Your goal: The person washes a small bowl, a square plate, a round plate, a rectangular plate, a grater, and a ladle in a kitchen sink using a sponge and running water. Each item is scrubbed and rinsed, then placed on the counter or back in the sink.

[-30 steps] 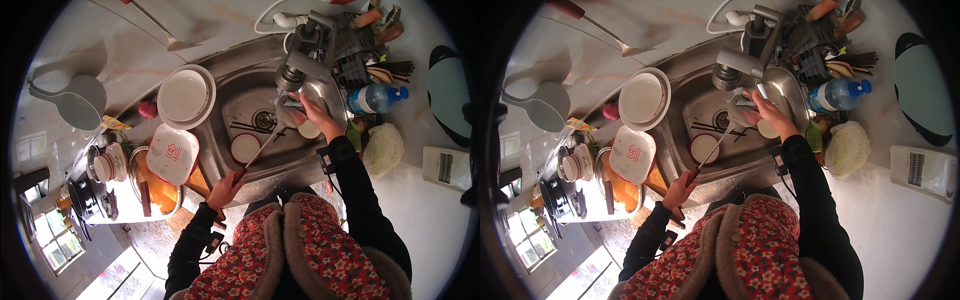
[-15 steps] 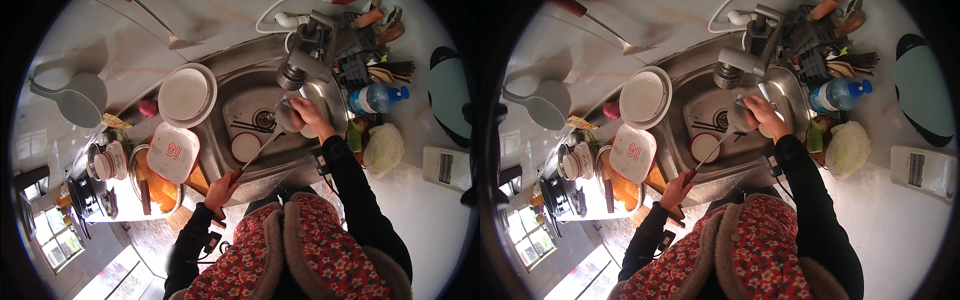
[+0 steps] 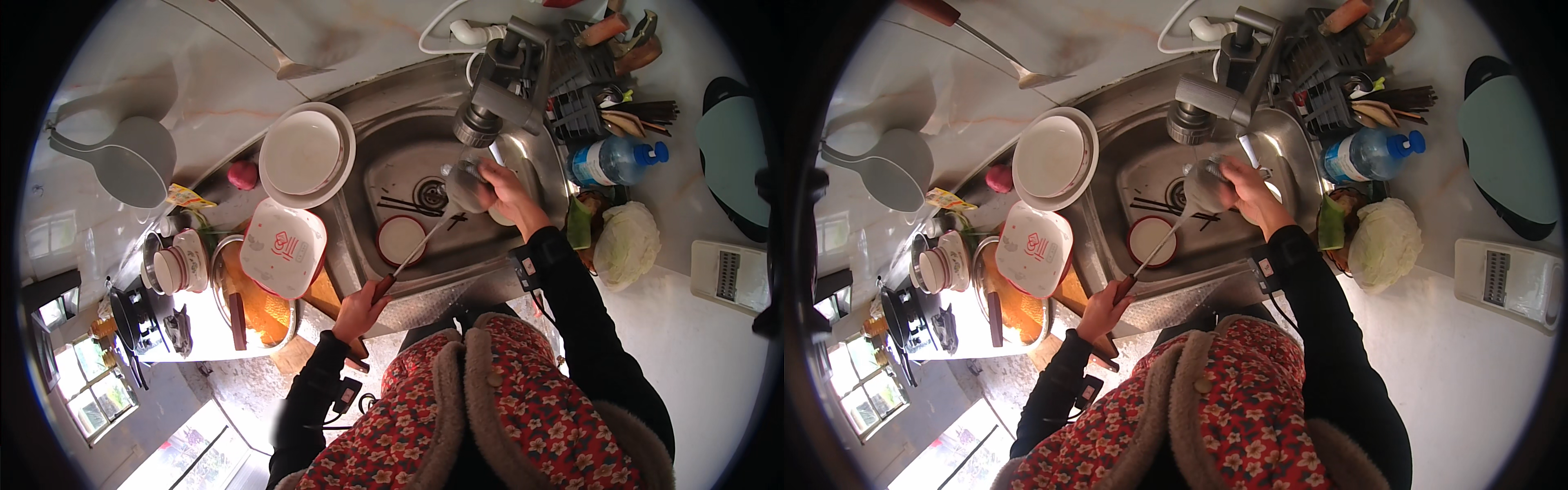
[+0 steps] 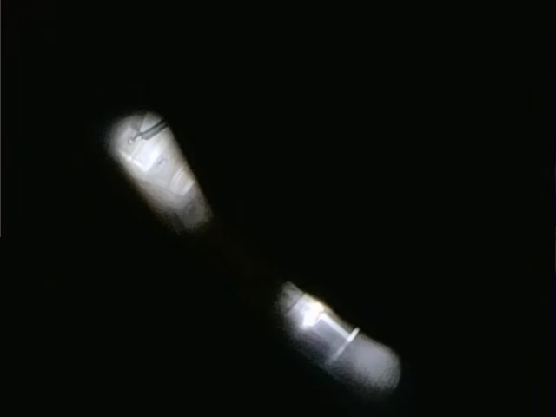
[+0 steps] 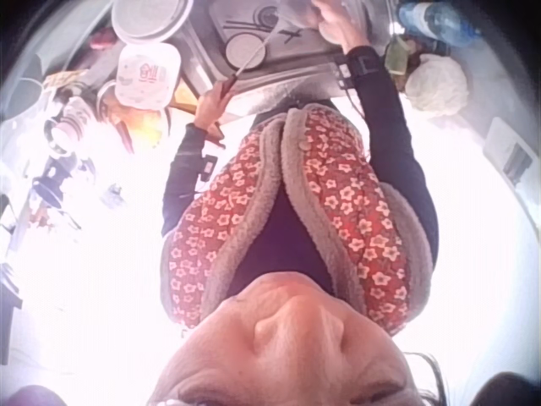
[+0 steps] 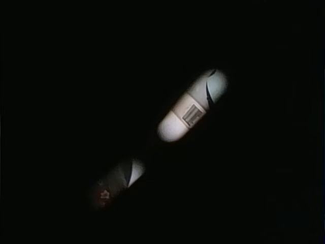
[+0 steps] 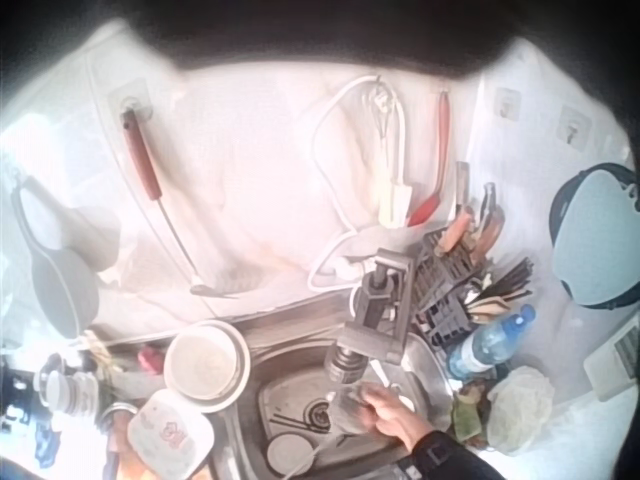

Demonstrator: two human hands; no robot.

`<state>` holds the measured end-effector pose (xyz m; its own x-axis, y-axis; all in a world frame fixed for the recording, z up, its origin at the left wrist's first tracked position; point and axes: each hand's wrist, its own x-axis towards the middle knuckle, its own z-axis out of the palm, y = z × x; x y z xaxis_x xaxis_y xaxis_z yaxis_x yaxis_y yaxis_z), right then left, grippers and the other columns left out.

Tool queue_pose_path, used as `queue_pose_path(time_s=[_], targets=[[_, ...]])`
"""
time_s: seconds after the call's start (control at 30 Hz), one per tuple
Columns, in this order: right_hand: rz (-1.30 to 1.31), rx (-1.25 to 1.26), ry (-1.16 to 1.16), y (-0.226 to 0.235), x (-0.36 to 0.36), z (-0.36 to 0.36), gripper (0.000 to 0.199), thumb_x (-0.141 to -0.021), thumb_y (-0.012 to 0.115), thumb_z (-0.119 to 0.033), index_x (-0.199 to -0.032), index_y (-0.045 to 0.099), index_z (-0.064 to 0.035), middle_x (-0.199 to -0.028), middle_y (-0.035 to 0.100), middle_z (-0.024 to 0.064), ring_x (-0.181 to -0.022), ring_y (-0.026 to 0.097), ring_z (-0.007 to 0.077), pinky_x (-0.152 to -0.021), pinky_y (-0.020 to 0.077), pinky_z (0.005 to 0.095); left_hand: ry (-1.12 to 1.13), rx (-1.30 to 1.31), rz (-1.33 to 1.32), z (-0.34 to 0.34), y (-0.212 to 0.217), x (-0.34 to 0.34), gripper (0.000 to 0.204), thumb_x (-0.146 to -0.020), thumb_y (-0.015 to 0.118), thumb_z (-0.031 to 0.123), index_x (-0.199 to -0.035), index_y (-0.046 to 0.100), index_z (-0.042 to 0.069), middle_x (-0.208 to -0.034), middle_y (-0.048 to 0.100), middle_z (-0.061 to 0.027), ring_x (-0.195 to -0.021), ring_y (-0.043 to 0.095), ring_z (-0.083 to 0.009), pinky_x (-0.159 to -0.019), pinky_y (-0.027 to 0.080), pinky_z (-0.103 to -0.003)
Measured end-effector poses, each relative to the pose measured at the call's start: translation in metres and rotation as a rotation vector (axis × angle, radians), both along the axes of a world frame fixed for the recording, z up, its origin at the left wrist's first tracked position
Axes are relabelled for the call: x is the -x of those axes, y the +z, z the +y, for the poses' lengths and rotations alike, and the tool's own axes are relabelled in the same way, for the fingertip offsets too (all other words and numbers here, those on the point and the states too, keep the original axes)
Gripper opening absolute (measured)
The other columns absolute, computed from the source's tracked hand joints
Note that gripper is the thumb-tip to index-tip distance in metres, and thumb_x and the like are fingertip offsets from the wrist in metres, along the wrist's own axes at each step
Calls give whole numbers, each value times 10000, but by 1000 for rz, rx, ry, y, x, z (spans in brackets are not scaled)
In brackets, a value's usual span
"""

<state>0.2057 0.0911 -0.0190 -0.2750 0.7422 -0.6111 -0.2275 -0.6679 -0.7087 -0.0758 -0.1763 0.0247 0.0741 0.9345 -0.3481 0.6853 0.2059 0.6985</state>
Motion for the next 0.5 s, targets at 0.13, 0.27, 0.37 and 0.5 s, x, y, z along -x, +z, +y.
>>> queue_pose_path(time_s=[0.13,0.27,0.37,0.5], targets=[[-84,-30,123,4,-5,5,219,-1004,540,-269,-960,623,-71,-703,585,-1,-506,498,100,-469,410,269,15,-29,-15,0,-4,1,269,-915,658,256,-992,502,50,-810,654,-200,-763,638,-420,-596,495,-473],[-253,-113,191,-4,-8,16,227,-988,579,-285,-1056,634,-75,-792,591,-23,-607,518,81,-570,456,256,14,-82,-21,1,-7,2,273,-917,657,262,-991,501,50,-758,630,-212,-739,629,-430,-579,483,-481],[-195,-40,82,-3,-3,13,235,-984,584,-310,-1016,631,-82,-762,577,-23,-568,506,96,-556,444,264,9,-38,-8,3,-7,0,270,-917,659,256,-1002,504,50,-774,635,-209,-747,630,-430,-582,483,-476],[-92,125,-108,10,8,-1,263,-993,555,-315,-963,627,-63,-648,539,10,-486,474,122,-476,381,279,41,-20,-62,3,-4,-3,264,-918,658,239,-1021,506,49,-802,643,-207,-768,634,-428,-598,492,-471]])
